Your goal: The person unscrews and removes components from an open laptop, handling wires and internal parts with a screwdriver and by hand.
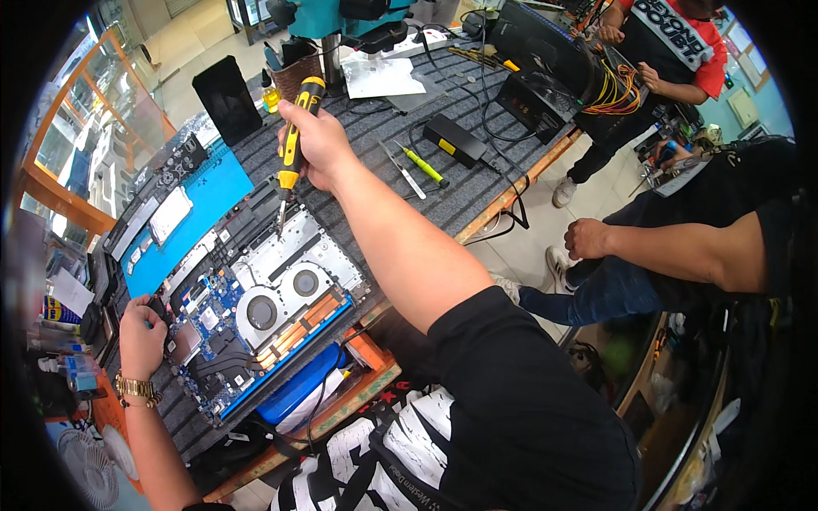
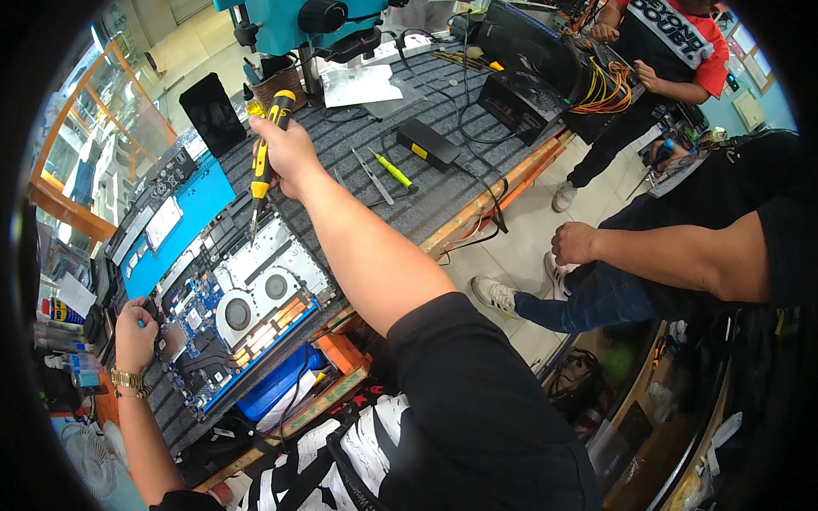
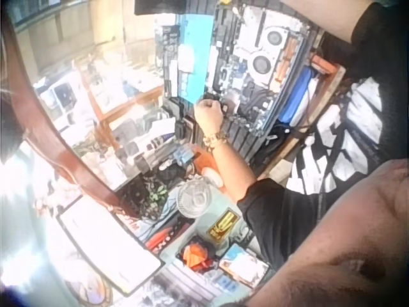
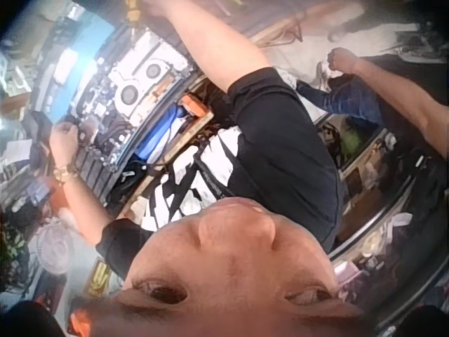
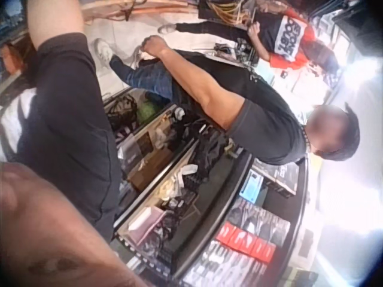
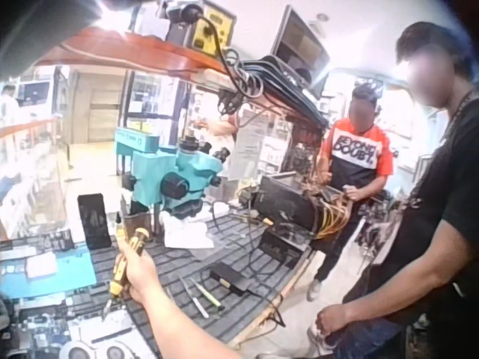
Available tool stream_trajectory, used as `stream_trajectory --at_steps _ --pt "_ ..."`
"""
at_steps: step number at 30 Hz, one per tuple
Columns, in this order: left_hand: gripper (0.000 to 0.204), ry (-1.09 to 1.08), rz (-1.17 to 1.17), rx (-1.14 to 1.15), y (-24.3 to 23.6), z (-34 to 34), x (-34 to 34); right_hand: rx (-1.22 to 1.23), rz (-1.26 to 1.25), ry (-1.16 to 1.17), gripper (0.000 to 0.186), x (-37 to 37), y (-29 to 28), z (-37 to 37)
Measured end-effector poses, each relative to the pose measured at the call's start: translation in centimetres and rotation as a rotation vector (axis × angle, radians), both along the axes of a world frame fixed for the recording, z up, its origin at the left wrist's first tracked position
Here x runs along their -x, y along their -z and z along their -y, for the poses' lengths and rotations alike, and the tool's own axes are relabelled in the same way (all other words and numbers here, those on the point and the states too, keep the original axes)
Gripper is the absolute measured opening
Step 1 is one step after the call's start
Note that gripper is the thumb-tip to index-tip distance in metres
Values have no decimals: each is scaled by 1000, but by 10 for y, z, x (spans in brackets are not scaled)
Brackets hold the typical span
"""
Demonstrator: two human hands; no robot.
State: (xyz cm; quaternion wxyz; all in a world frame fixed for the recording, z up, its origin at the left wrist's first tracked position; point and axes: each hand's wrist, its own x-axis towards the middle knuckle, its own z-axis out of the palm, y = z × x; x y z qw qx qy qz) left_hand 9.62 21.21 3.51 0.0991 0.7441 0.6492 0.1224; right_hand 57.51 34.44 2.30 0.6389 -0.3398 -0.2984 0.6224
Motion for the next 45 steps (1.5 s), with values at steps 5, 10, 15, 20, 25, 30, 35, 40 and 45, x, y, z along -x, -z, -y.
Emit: stream_trajectory --at_steps 5,10,15,20,25,30,35,40,45 --pt "12 32 -24 -35 2 -1 -3 7 -4 10 33 -7 0 3" --pt "15 9 29 -21 11 10 31 35 5 -2 33 18 2 0" --pt "27 49 49 -22 -19 23 26 119 18 26 39 48 -3 22" --pt "26 49 21 62 -40 27 57 -40 -40 -65 32 45 2 22" --pt "23 8 20 75 -46 56 72 -35 -68 -79 29 63 -7 34" --pt "28 -25 130 -111 -48 71 88 -37 -76 -86 29 64 -13 41" --pt "28 48 70 -25 -50 84 74 -16 -58 -76 30 62 -15 49" --pt "26 28 84 -51 -44 86 83 -23 -65 -102 29 63 -14 52" --pt "22 12 111 -97 -46 98 90 -31 -47 -94 30 63 -14 55"
